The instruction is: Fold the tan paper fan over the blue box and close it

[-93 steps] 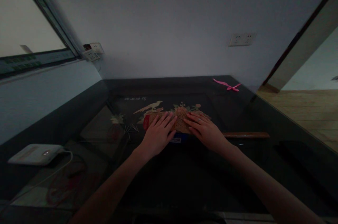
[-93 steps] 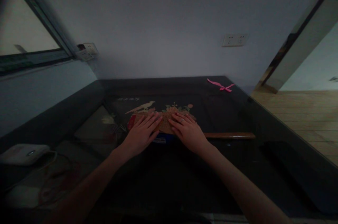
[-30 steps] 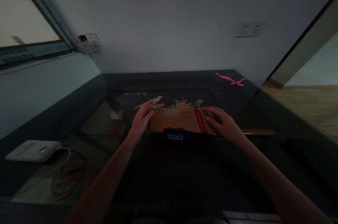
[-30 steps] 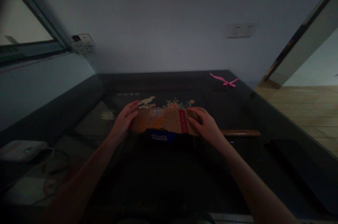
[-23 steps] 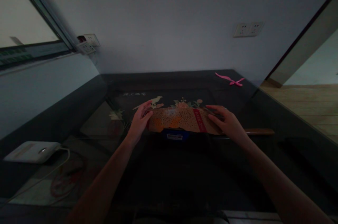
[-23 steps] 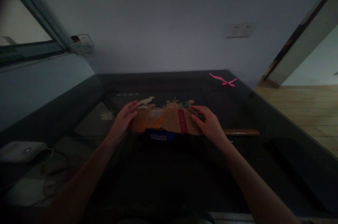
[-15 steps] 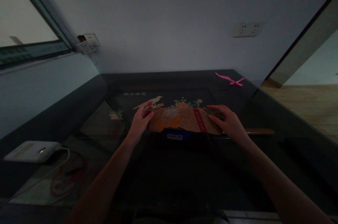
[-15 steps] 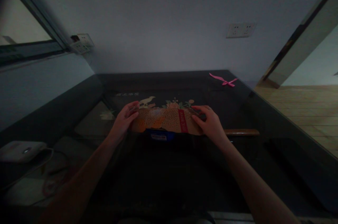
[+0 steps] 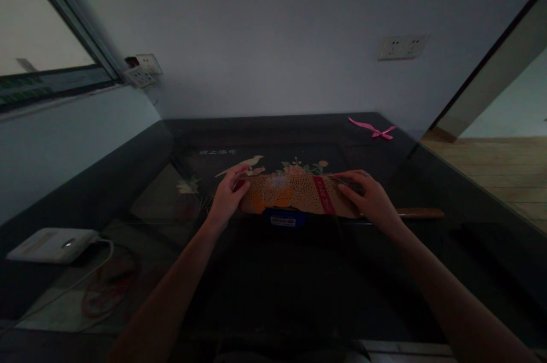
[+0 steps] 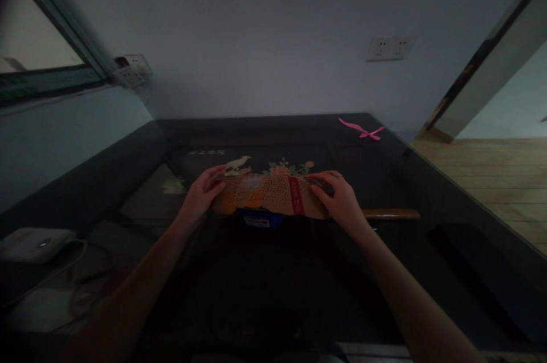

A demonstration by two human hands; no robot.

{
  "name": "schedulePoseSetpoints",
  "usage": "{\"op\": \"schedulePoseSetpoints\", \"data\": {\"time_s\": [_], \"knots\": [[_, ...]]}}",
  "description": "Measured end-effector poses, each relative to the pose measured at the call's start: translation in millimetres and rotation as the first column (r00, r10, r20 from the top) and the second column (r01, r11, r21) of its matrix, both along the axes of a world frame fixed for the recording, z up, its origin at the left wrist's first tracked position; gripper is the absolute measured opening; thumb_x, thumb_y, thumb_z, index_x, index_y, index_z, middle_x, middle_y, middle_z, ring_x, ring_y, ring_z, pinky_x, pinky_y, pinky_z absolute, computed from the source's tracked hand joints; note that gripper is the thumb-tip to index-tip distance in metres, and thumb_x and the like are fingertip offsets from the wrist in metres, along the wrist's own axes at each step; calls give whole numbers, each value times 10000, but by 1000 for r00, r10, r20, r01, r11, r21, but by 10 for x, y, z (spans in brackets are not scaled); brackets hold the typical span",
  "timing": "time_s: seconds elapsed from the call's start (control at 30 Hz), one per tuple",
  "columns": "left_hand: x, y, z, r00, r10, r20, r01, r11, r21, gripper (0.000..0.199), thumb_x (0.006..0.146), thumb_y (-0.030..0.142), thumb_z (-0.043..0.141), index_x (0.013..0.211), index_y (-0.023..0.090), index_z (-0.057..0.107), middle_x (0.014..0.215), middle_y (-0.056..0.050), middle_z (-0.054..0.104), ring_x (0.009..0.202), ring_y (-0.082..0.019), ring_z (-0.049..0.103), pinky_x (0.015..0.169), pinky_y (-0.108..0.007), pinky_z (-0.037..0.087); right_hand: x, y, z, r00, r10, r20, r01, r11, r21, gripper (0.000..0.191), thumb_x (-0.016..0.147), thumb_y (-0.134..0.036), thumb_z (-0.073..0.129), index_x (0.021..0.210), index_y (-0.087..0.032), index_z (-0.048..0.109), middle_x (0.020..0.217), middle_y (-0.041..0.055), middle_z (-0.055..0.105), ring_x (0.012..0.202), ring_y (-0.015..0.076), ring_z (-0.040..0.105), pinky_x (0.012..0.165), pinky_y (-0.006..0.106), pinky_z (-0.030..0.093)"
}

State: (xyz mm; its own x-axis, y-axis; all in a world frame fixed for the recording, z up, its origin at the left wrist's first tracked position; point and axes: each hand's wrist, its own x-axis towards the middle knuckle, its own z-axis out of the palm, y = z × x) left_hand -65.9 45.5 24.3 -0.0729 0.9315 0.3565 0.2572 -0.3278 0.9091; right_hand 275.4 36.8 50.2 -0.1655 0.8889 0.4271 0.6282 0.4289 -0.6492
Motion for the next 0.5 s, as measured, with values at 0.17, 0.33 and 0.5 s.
{"op": "schedulePoseSetpoints", "data": {"time_s": [0.17, 0.33, 0.5], "knots": [[-8, -2, 7, 995, 17, -98, -12, 999, 49, 368, 811, 208, 594, 1178, 232, 598, 1294, -78, 599, 1230, -238, 536, 1079, -446, 370, 7, 7, 6, 1000, -12, 8, 11, 1000, 23, 215, 852, -269, 547, 997, -221, 697, 1000, 97, 633, 864, 233, 624, 695, 365, 519], [4, -14, 23, 981, 23, -195, -5, 996, 94, 363, 820, 209, 575, 1182, 215, 592, 1277, -91, 602, 1241, -249, 522, 1080, -466, 362, 18, 18, 1, 1000, -21, 15, 20, 999, 36, 216, 858, -271, 538, 1001, -226, 695, 999, 100, 642, 904, 248, 631, 740, 390, 514], [29, -41, 58, 970, 22, -241, 4, 994, 107, 364, 815, 227, 574, 1177, 193, 589, 1262, -104, 602, 1211, -248, 537, 1069, -458, 370, 26, 31, -17, 1000, -22, 14, 21, 999, 40, 221, 861, -270, 526, 996, -212, 692, 1012, 113, 647, 953, 262, 628, 771, 406, 511]]}}
